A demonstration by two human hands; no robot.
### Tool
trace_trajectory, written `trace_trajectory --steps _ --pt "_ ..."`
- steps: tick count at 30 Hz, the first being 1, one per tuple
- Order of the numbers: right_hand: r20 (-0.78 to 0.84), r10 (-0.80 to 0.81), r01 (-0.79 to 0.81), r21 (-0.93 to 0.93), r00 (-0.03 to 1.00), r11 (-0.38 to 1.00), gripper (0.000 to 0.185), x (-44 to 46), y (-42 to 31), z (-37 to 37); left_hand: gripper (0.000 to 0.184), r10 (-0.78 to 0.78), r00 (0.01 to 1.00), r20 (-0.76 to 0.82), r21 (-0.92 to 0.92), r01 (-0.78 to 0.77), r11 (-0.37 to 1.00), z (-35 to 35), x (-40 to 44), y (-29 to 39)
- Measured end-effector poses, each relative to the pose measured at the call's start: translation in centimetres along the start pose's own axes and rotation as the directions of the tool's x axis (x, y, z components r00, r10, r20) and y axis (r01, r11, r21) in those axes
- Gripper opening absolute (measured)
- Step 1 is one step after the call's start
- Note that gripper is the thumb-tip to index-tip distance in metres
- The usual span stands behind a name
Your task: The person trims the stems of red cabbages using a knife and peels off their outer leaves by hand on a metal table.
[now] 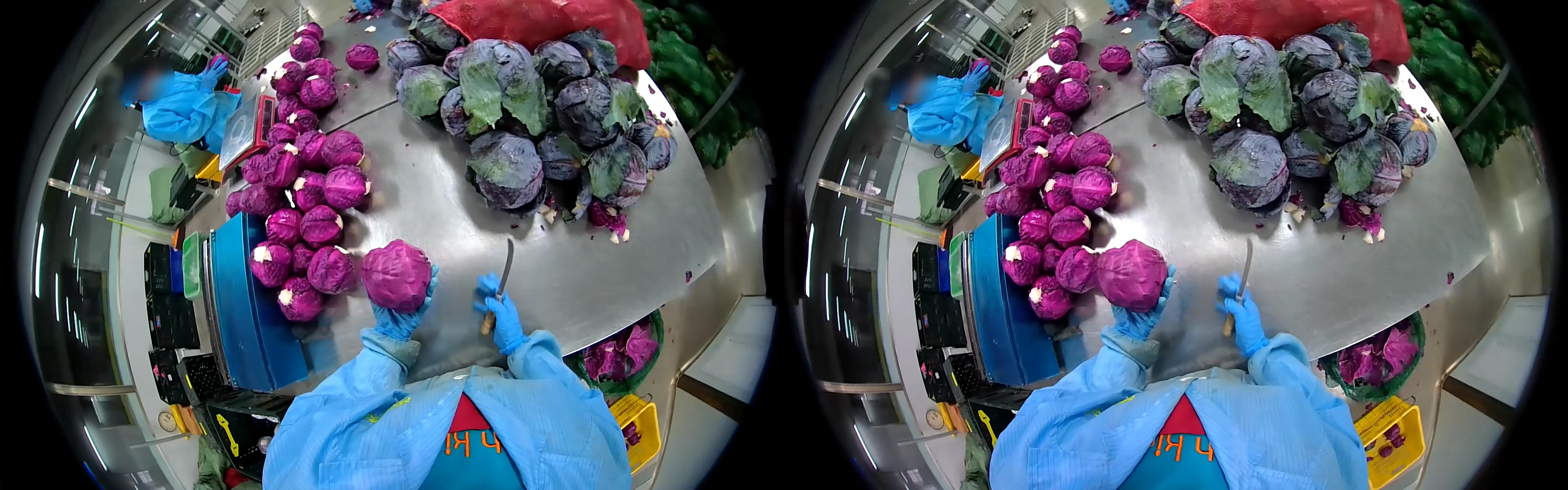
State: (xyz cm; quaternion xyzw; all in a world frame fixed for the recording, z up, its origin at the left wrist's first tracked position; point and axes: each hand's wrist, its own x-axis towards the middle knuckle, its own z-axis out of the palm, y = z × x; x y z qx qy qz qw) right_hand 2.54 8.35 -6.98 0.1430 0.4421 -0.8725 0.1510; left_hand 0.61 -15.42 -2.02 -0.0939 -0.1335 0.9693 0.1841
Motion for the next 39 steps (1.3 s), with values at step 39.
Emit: trace_trajectory --steps 39 --pt "0.066 -0.173 0.078 -0.995 0.983 0.061 0.049 -8.6 -7.7 -4.5 0.113 0.23 0.973 0.004 0.171 0.226 -0.959 1.8 6.9 -16.2"
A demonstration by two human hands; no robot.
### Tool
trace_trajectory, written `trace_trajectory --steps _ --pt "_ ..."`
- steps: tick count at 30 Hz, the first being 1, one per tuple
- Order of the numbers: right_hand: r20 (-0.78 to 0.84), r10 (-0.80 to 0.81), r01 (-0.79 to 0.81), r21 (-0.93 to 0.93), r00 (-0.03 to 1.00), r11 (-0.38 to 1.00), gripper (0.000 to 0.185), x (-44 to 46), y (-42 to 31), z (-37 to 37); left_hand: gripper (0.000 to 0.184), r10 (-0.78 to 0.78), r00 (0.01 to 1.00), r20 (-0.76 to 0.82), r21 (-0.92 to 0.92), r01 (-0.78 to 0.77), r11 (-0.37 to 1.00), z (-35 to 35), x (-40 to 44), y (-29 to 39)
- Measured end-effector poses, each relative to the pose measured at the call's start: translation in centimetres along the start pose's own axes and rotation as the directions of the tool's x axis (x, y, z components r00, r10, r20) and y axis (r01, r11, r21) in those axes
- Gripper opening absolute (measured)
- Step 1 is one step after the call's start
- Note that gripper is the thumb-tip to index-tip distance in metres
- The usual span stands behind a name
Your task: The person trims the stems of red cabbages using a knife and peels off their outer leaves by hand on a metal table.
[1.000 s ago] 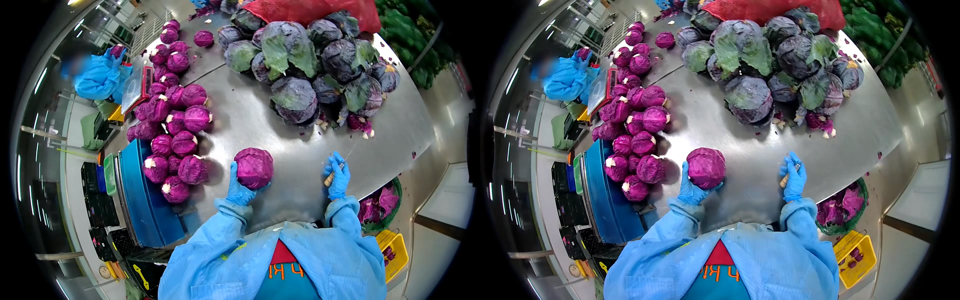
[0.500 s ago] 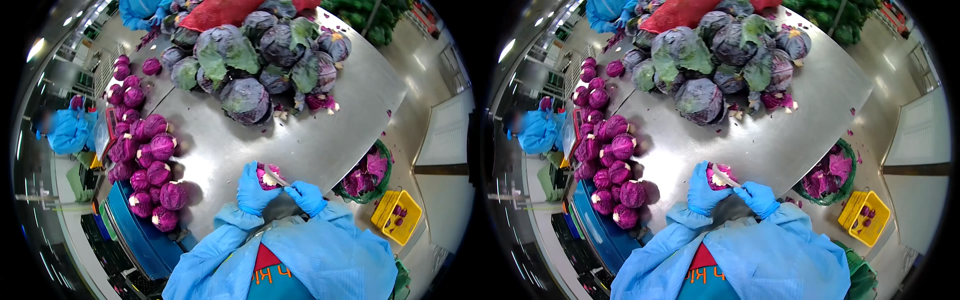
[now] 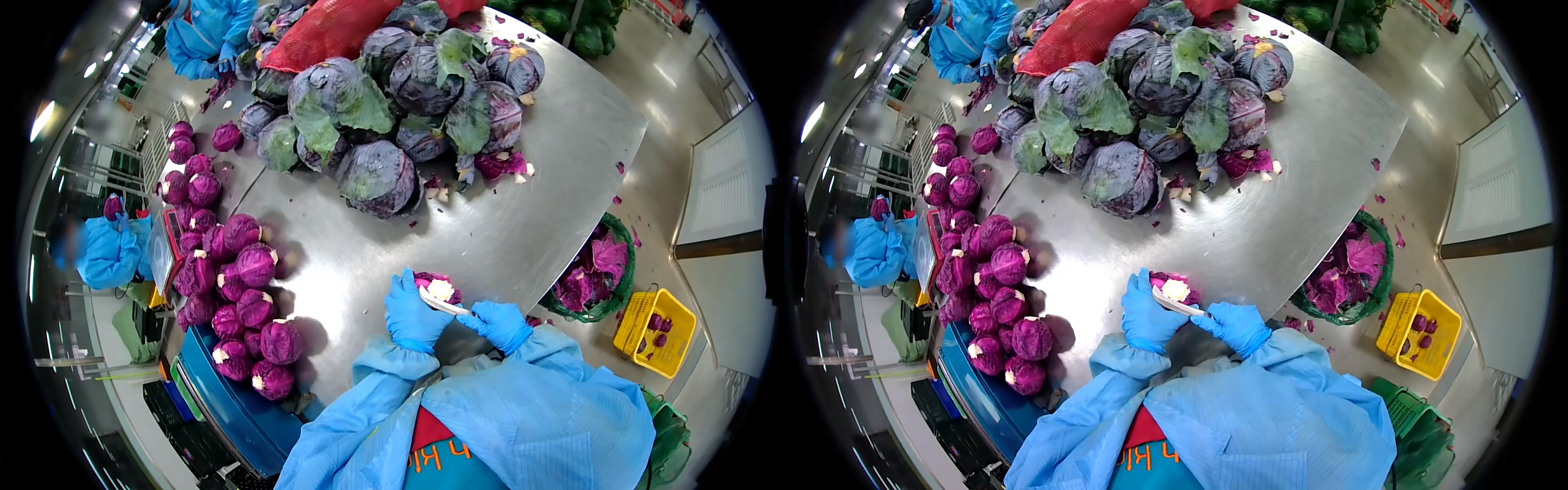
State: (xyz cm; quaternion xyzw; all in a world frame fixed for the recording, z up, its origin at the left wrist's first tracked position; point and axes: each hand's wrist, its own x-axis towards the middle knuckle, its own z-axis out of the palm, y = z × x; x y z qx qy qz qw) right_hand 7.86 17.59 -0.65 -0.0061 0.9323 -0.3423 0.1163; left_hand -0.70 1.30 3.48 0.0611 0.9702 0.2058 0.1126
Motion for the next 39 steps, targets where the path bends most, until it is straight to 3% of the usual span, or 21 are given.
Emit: trace_trajectory --steps 5,7,10,12,14,15,21,24,27,31,34,39 --pt "0.05 0.111 -0.116 0.109 0.993 0.987 0.053 0.1 0.0 -0.4 0.111 -0.005 1.0 -0.014 0.076 0.006 0.997 0.4 0.2 0.7" --pt "0.101 0.162 -0.175 0.126 0.982 0.977 0.055 0.2 -0.4 -1.2 0.112 -0.065 0.996 0.059 0.077 0.06 0.995 0.0 0.5 1.4" --pt "0.035 0.243 -0.245 0.21 0.969 0.947 0.057 1.6 1.5 0.6 0.113 -0.075 0.985 0.155 0.145 0.052 0.988 -0.4 0.1 2.8" --pt "0.09 0.403 -0.401 0.428 0.911 0.81 0.062 4.6 4.6 1.1 0.114 -0.02 0.989 0.146 0.205 -0.011 0.979 0.1 -0.7 3.4" --pt "0.162 0.501 -0.457 0.699 0.85 0.549 0.064 6.1 5.0 -0.1 0.113 0.071 0.996 0.056 0.268 -0.084 0.96 0.6 -1.9 3.3" --pt "0.218 0.529 -0.462 0.797 0.82 0.389 0.066 6.8 4.9 -0.6 0.111 0.079 0.996 0.042 0.203 -0.086 0.975 0.3 -1.4 3.0" --pt "0.196 0.356 -0.392 0.659 0.914 0.642 0.061 2.9 0.8 -1.3 0.109 0.083 0.994 0.071 -0.123 -0.074 0.99 -0.5 -1.3 -2.3" --pt "-0.052 0.029 -0.011 0.321 0.998 0.947 0.053 1.2 -0.4 0.6 0.107 0.107 0.994 -0.039 -0.144 -0.111 0.983 0.8 -1.8 -2.6" --pt "0.071 0.123 -0.137 0.255 0.99 0.957 0.047 0.7 -1.5 0.5 0.11 0.095 0.995 -0.04 -0.182 -0.101 0.978 0.9 -1.7 -2.9" --pt "0.127 -0.01 -0.032 0.326 0.992 0.945 0.048 1.7 1.0 2.1 0.116 0.104 0.995 -0.001 -0.102 -0.104 0.989 1.2 -1.6 -3.5" --pt "0.233 -0.116 -0.017 0.5 0.965 0.866 0.046 3.0 2.5 2.0 0.117 0.071 0.997 0.023 -0.074 -0.069 0.995 1.0 -1.8 -3.0" --pt "0.318 -0.138 -0.064 0.548 0.938 0.834 0.047 4.6 3.2 1.4 0.117 0.027 0.997 0.071 -0.119 -0.018 0.993 0.7 -1.3 -2.8"
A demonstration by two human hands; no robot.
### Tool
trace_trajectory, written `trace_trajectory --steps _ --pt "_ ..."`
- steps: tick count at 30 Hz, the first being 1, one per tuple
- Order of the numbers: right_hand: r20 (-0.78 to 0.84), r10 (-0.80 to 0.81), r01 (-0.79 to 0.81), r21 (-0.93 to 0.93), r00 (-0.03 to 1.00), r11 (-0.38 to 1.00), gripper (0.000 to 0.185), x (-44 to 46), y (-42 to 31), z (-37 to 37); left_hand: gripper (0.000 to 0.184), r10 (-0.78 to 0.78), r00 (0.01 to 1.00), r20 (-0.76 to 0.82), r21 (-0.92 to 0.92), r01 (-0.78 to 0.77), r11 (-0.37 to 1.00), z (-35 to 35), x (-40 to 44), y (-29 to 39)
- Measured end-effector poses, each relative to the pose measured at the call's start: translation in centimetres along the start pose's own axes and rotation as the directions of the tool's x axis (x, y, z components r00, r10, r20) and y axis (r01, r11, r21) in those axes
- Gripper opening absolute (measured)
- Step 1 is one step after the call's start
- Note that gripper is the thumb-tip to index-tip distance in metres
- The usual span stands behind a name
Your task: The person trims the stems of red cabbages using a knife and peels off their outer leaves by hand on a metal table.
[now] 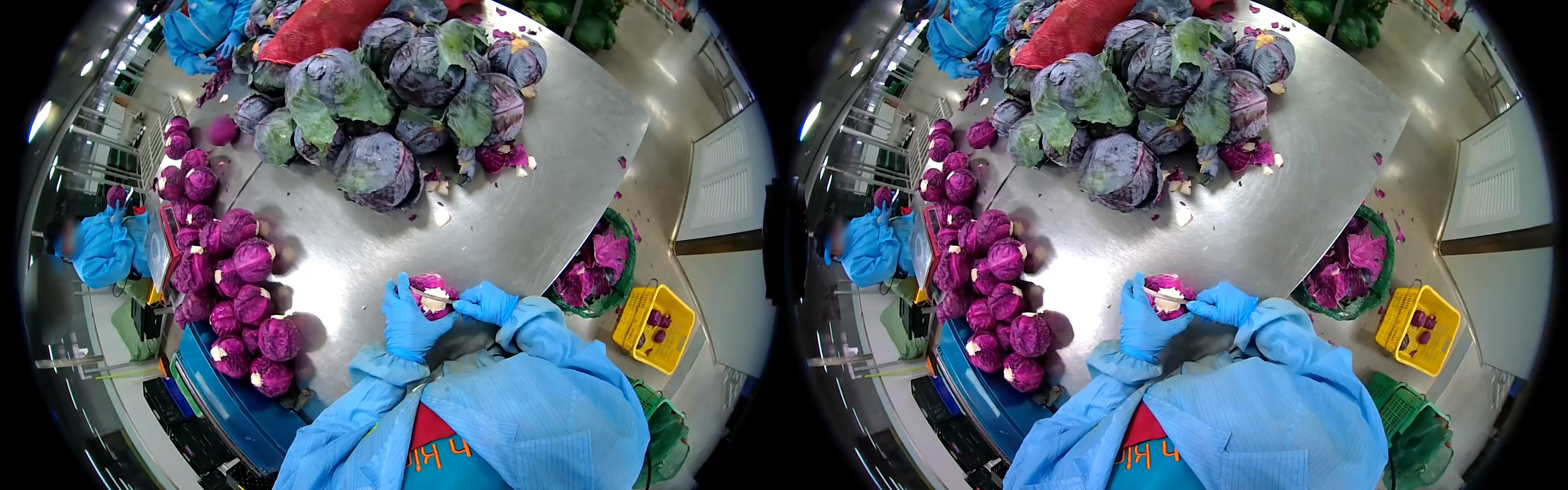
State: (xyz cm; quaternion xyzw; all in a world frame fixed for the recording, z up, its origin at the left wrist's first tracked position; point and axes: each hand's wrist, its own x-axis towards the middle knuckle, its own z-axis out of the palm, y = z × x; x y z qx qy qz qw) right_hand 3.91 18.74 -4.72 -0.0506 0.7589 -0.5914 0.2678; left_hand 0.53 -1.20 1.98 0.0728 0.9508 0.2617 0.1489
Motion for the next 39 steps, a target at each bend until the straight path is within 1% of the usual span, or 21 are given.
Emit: trace_trajectory --steps 1,4,7,10,13,14,16,19,21,22,23,25,28,31,34,36,37,39 --pt "0.014 0.026 -0.026 0.01 1.0 1.0 0.049 0.1 -0.3 -0.2 0.117 -0.014 1.0 0.006 -0.005 0.014 1.0 0.0 0.0 0.1" --pt "0.007 0.061 -0.06 -0.081 0.998 0.995 0.055 0.4 -0.5 -0.6 0.11 -0.002 0.996 -0.086 0.064 0.008 0.998 0.8 0.1 0.6" --pt "-0.092 0.186 -0.203 -0.225 0.978 0.953 0.063 0.2 -1.8 -0.2 0.109 -0.045 0.998 -0.051 0.089 0.05 0.995 0.6 0.6 1.5" --pt "-0.11 0.356 -0.37 -0.163 0.928 0.915 0.066 -0.5 -5.2 -0.3 0.112 -0.047 0.998 -0.047 0.091 0.051 0.995 0.6 0.7 1.8" --pt "-0.036 0.319 -0.318 -0.219 0.947 0.922 0.065 -0.4 -5.1 -0.8 0.114 -0.052 0.997 -0.064 0.118 0.059 0.991 0.8 0.8 1.9" --pt "-0.15 0.259 -0.295 -0.331 0.954 0.896 0.063 -0.4 -5.0 -0.4 0.114 -0.065 0.997 -0.042 0.115 0.07 0.991 0.7 1.0 1.9" --pt "-0.34 0.097 -0.279 -0.539 0.935 0.795 0.061 -0.3 -4.2 1.0 0.115 -0.098 0.995 0.003 0.113 0.097 0.989 0.3 1.1 1.9" --pt "-0.354 0.063 -0.253 -0.522 0.933 0.815 0.058 0.2 -2.6 1.5 0.116 -0.095 0.995 -0.009 0.095 0.095 0.991 0.3 0.9 1.9" --pt "-0.437 0.045 -0.191 -0.296 0.898 0.936 0.057 -0.1 -2.2 2.9 0.115 -0.068 0.997 -0.02 0.101 0.07 0.992 0.3 1.0 1.5" --pt "-0.475 0.046 -0.148 -0.18 0.879 0.973 0.057 -0.3 -2.2 3.1 0.115 -0.058 0.998 -0.024 0.102 0.06 0.993 0.2 1.1 1.5" --pt "-0.447 0.149 -0.19 -0.048 0.882 0.981 0.057 -0.5 -2.1 3.2 0.116 -0.053 0.998 -0.028 0.106 0.056 0.993 0.1 1.0 1.7" --pt "-0.356 0.344 -0.284 0.211 0.869 0.935 0.058 -1.3 -3.7 3.1 0.117 -0.04 0.999 -0.031 0.113 0.044 0.993 -0.2 0.8 2.3" --pt "-0.4 0.185 -0.228 -0.062 0.898 0.972 0.059 -0.9 -2.0 3.1 0.117 -0.033 0.999 -0.026 0.129 0.036 0.991 0.1 0.6 1.8" --pt "-0.382 0.098 -0.196 -0.227 0.919 0.954 0.06 -0.6 -1.9 2.6 0.116 0.0 0.999 -0.039 0.044 0.002 0.999 0.2 0.6 0.8" --pt "-0.297 0.165 -0.252 -0.284 0.94 0.925 0.061 -0.5 -3.4 1.3 0.113 0.001 0.996 -0.085 0.106 0.008 0.994 0.4 0.3 0.8" --pt "-0.216 0.335 -0.358 -0.081 0.917 0.93 0.06 -0.6 -4.6 0.8 0.113 -0.003 0.997 -0.071 0.098 0.01 0.995 0.1 0.3 1.1" --pt "-0.164 0.412 -0.414 0.019 0.896 0.91 0.06 -0.6 -4.9 0.8 0.113 -0.003 0.998 -0.063 0.094 0.009 0.996 0.0 0.3 1.2" --pt "-0.38 0.226 -0.315 -0.191 0.897 0.93 0.061 -0.4 -3.7 2.0 0.114 -0.054 0.998 -0.025 0.052 0.055 0.997 0.0 0.7 1.4"
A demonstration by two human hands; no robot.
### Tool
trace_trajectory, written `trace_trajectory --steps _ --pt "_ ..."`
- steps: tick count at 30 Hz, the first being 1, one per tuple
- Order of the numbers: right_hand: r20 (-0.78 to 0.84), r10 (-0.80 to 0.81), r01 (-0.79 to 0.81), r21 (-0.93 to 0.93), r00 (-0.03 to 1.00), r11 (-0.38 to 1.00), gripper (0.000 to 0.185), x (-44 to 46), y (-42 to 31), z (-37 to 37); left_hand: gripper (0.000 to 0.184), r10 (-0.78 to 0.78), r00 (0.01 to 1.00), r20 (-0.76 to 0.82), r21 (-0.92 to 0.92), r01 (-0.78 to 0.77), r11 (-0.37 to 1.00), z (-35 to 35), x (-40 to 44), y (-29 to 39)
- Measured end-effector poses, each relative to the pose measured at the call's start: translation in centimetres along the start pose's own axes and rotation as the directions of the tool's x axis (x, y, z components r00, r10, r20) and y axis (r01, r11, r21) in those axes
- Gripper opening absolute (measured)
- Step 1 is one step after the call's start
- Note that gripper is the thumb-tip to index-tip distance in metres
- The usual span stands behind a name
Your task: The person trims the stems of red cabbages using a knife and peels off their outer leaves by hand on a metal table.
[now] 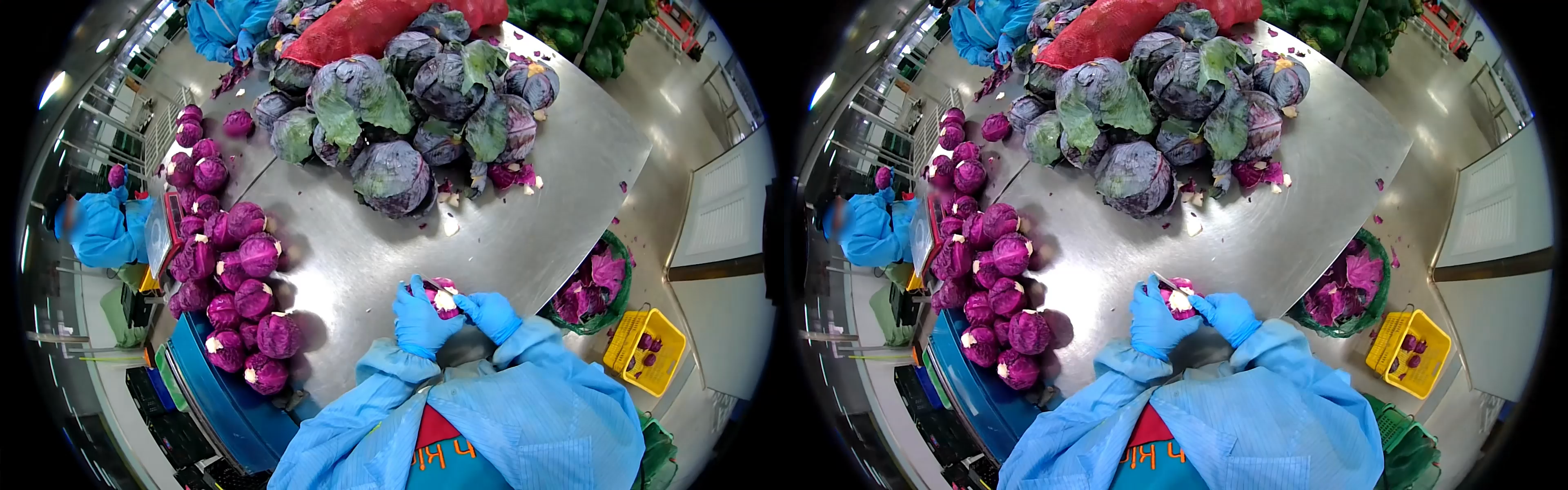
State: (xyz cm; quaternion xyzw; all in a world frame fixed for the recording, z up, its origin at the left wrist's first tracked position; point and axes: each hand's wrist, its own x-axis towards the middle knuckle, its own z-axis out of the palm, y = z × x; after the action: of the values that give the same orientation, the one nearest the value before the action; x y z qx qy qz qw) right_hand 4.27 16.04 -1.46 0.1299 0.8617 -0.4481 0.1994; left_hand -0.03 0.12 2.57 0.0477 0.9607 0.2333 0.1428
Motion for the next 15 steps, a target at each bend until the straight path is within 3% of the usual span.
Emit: trace_trajectory --steps 1,4,7,8,11,12,15 --pt "-0.115 -0.083 0.073 -0.091 0.99 0.993 0.062 0.0 0.4 0.9 0.114 -0.025 0.999 0.021 -0.019 0.025 0.999 0.0 0.1 0.1" --pt "-0.262 0.11 -0.033 0.281 0.959 0.959 0.062 0.3 0.4 2.9 0.114 -0.07 0.998 0.007 -0.023 0.07 0.997 -0.1 0.1 0.6" --pt "-0.047 0.248 -0.184 0.545 0.968 0.818 0.061 0.0 -0.3 1.6 0.114 -0.067 0.994 -0.087 -0.018 0.066 0.998 0.6 -0.5 0.2" --pt "-0.002 0.219 -0.183 0.542 0.976 0.82 0.058 0.1 0.0 1.5 0.114 -0.048 0.996 -0.07 -0.024 0.046 0.999 0.4 -0.5 -0.1" --pt "-0.251 -0.019 0.023 0.013 0.968 1.0 0.058 -0.9 -1.7 -0.3 0.115 -0.014 1.0 -0.019 -0.041 0.013 0.999 0.0 -0.5 -0.5" --pt "-0.266 0.042 -0.027 0.061 0.963 0.998 0.058 -0.9 -2.3 -0.7 0.114 -0.016 1.0 -0.006 -0.037 0.016 0.999 -0.2 -0.6 -0.2" --pt "-0.38 -0.21 0.26 0.086 0.901 0.962 0.055 1.6 -1.3 -0.2 0.111 0.018 0.999 0.042 -0.077 -0.015 0.997 -0.3 -0.3 -0.5"
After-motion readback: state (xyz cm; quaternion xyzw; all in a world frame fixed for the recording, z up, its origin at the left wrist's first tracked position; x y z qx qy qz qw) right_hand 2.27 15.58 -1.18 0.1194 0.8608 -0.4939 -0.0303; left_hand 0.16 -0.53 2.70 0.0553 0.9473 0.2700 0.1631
